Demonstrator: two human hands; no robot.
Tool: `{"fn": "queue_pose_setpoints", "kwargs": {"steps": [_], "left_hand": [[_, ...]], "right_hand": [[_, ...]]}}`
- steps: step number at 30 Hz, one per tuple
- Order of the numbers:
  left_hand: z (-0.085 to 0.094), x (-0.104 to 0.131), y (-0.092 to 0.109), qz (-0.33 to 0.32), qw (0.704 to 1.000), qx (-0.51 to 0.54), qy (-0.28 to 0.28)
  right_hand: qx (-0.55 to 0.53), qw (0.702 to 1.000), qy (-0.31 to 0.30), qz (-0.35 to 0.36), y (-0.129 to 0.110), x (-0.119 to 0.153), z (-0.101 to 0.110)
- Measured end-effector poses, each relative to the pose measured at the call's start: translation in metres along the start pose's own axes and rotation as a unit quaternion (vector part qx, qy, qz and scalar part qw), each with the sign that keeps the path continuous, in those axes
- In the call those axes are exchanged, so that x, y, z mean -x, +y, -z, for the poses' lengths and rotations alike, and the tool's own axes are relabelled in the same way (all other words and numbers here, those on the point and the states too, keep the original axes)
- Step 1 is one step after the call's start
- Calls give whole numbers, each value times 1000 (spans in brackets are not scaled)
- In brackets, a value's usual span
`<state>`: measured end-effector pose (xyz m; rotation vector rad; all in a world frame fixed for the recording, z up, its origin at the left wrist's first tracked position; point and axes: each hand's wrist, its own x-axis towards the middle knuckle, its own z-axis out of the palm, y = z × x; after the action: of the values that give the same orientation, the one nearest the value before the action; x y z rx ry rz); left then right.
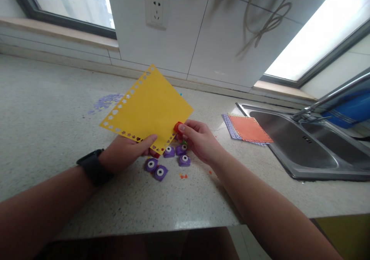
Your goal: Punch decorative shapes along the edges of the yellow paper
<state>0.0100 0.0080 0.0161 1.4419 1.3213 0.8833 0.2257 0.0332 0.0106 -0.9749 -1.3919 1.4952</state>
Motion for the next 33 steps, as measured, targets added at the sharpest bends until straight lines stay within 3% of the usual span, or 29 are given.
{"fn": "queue_pose_setpoints", "kwargs": {"steps": [33], "left_hand": [[-2,1,6,12,1000,9,-3]], "right_hand": [[10,999,-13,41,-1,0,-4]]}}
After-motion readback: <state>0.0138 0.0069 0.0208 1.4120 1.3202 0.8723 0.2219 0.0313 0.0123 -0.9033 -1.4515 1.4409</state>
